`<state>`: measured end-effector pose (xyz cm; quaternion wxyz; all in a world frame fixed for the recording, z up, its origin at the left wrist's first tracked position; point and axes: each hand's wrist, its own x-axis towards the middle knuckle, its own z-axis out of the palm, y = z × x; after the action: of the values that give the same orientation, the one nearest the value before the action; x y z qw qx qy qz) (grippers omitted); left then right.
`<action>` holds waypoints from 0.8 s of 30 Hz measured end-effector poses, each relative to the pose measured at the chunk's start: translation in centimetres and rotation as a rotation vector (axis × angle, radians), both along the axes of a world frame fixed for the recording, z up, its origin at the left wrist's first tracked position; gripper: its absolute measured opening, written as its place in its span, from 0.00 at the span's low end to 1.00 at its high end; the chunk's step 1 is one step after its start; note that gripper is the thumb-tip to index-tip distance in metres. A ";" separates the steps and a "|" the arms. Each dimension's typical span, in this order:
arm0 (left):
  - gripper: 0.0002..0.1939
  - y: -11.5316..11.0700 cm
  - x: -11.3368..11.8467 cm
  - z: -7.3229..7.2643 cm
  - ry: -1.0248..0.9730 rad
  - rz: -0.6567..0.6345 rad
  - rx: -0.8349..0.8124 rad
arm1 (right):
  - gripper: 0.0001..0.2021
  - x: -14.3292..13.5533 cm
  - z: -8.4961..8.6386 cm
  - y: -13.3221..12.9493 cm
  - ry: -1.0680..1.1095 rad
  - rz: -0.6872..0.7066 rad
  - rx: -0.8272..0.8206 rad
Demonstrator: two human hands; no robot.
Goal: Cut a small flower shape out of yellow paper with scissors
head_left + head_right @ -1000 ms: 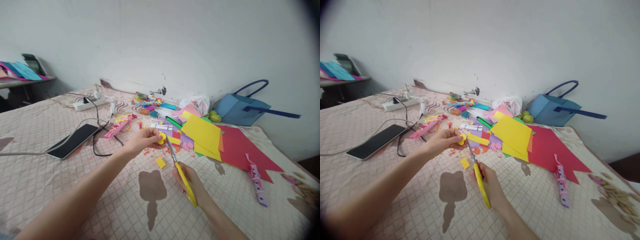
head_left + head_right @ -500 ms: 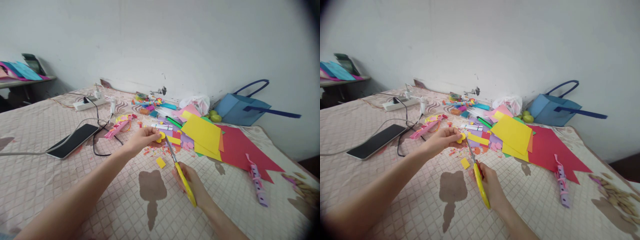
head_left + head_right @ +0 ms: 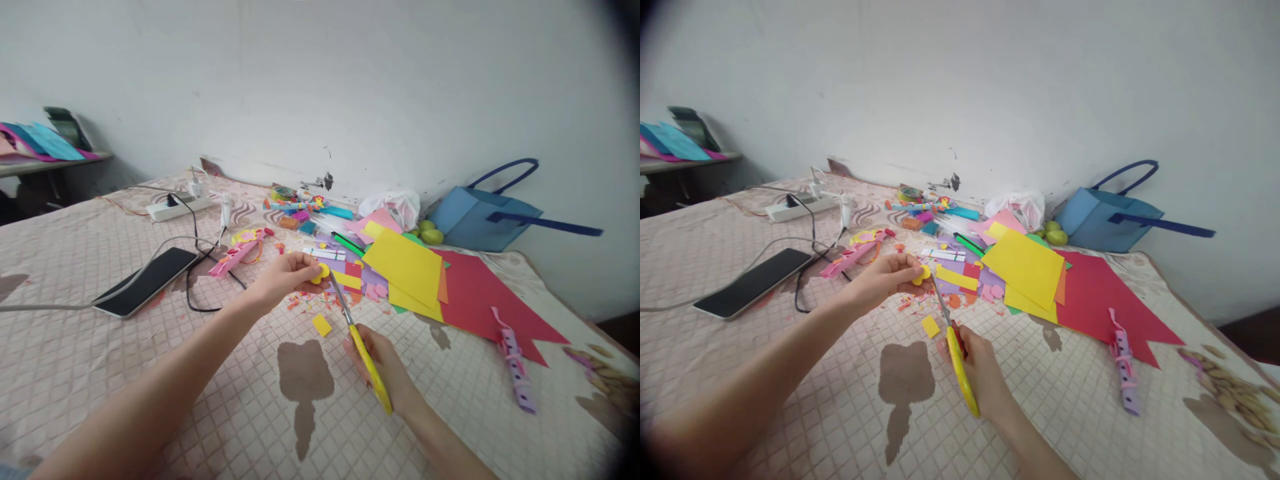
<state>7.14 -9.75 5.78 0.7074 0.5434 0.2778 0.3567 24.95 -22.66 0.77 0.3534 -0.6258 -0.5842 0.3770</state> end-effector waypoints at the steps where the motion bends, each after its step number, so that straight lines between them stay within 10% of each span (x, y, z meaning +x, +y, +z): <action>1: 0.11 0.0 0.0 0.0 0.004 0.001 0.000 | 0.17 0.0 0.0 0.0 -0.001 -0.002 0.000; 24: 0.10 -1.9 1.7 -0.9 0.018 -0.010 -0.087 | 0.23 0.2 0.3 0.8 0.518 -0.137 -0.075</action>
<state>8.87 -11.65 4.91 0.7296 0.5168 0.2964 0.3358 25.13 -21.86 1.08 0.4922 -0.5593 -0.4163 0.5211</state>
